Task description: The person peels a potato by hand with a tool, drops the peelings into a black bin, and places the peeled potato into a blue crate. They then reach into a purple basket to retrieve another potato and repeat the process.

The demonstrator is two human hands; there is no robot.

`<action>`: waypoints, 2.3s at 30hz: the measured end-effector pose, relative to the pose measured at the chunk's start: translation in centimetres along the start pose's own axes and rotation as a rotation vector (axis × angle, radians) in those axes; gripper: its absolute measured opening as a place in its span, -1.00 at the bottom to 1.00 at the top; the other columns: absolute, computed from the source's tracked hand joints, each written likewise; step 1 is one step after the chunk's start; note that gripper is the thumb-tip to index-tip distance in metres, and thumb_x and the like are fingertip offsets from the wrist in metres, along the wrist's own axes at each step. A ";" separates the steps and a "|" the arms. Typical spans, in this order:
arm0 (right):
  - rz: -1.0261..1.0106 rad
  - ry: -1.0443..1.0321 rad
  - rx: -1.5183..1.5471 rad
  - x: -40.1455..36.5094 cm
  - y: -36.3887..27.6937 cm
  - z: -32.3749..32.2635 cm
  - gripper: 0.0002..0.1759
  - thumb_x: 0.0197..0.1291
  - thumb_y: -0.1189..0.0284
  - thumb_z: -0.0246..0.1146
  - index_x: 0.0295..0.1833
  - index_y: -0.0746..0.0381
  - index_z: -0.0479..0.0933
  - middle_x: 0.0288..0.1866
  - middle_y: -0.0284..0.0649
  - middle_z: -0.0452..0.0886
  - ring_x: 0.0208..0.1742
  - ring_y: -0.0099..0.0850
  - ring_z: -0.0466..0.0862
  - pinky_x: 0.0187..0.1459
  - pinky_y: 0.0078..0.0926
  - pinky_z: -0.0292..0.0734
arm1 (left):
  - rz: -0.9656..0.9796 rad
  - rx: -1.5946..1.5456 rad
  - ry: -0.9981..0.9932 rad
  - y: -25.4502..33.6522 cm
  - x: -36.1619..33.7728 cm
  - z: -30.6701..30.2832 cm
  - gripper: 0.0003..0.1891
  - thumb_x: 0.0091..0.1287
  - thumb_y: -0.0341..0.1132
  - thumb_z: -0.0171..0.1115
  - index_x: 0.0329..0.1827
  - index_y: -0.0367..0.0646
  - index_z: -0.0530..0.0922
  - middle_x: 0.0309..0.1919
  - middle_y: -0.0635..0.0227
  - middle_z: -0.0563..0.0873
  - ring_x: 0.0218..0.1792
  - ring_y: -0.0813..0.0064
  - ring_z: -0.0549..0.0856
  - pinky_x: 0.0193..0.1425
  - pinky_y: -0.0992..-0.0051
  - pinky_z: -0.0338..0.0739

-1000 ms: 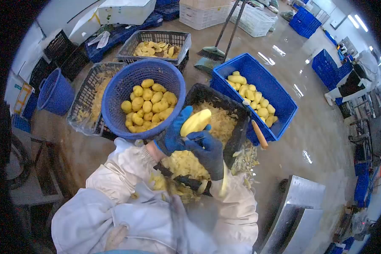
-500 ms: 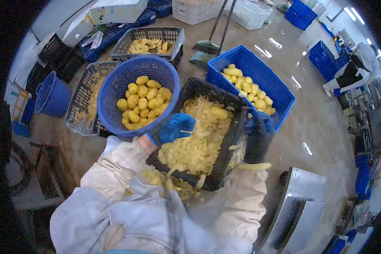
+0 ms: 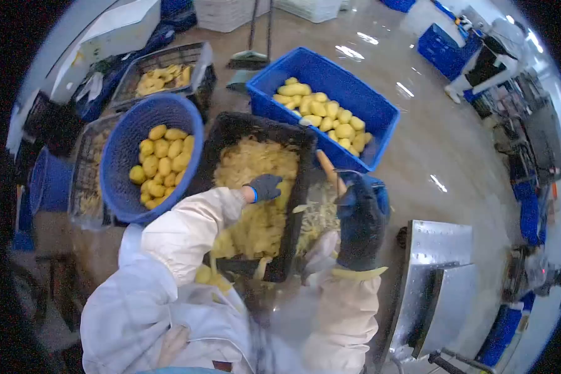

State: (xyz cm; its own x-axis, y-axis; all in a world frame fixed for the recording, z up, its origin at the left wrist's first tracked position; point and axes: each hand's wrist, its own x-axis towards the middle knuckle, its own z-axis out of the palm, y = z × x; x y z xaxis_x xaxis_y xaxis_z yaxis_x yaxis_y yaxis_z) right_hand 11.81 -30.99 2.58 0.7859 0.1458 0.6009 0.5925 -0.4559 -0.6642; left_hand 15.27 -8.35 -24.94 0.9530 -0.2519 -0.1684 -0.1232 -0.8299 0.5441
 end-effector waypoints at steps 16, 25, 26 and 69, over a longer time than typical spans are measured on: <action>0.862 0.006 0.938 0.2 -2.4 0.9 -0.82 0.28 0.35 0.17 -0.21 0.26 0.47 -0.53 -0.38 0.44 -0.58 -0.62 0.40 -0.54 -0.70 0.29 | -0.511 -0.341 0.161 -1.4 4.8 10.2 -0.11 -0.12 -0.02 0.45 0.33 -0.16 0.33 0.12 -0.04 0.54 0.15 0.10 0.54 0.21 0.31 0.43; 0.778 -0.080 0.952 0.6 -3.2 1.9 -0.82 0.26 0.33 0.20 -0.29 0.23 0.49 -0.50 -0.39 0.48 -0.56 -0.64 0.42 -0.50 -0.72 0.31 | -0.249 -0.510 0.328 -1.7 1.9 6.0 -0.29 -0.15 -0.17 0.48 0.14 -0.19 0.47 -0.01 0.02 0.63 0.01 0.10 0.61 0.10 0.30 0.48; 0.772 -0.077 0.954 0.6 -2.7 1.9 -0.83 0.26 0.34 0.20 -0.30 0.22 0.50 -0.50 -0.40 0.49 -0.55 -0.65 0.42 -0.49 -0.74 0.30 | -0.212 -0.590 0.314 0.1 0.3 2.3 -0.32 -0.10 -0.24 0.47 0.16 -0.19 0.46 -0.06 0.12 0.65 -0.03 0.23 0.63 0.09 0.35 0.50; 0.347 -0.143 0.832 -1.1 -9.2 16.7 -0.91 0.10 0.58 0.29 -0.26 0.29 0.53 -0.37 -0.29 0.57 -0.42 -0.54 0.54 -0.34 -0.62 0.44 | -0.186 -2.658 0.326 2.5 -20.7 -21.5 -0.66 0.23 -0.07 0.26 -0.14 -0.14 0.51 -0.37 0.26 0.63 -0.41 0.26 0.64 -0.36 0.32 0.65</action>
State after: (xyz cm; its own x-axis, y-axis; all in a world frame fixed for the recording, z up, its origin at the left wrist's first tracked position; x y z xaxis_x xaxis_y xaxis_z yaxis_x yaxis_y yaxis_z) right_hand 8.47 -12.29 0.58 0.9254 0.2515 0.2835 0.2114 0.2781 -0.9370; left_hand 1.18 5.47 -2.42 0.9282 -0.0660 -0.3661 0.0444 0.9968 -0.0672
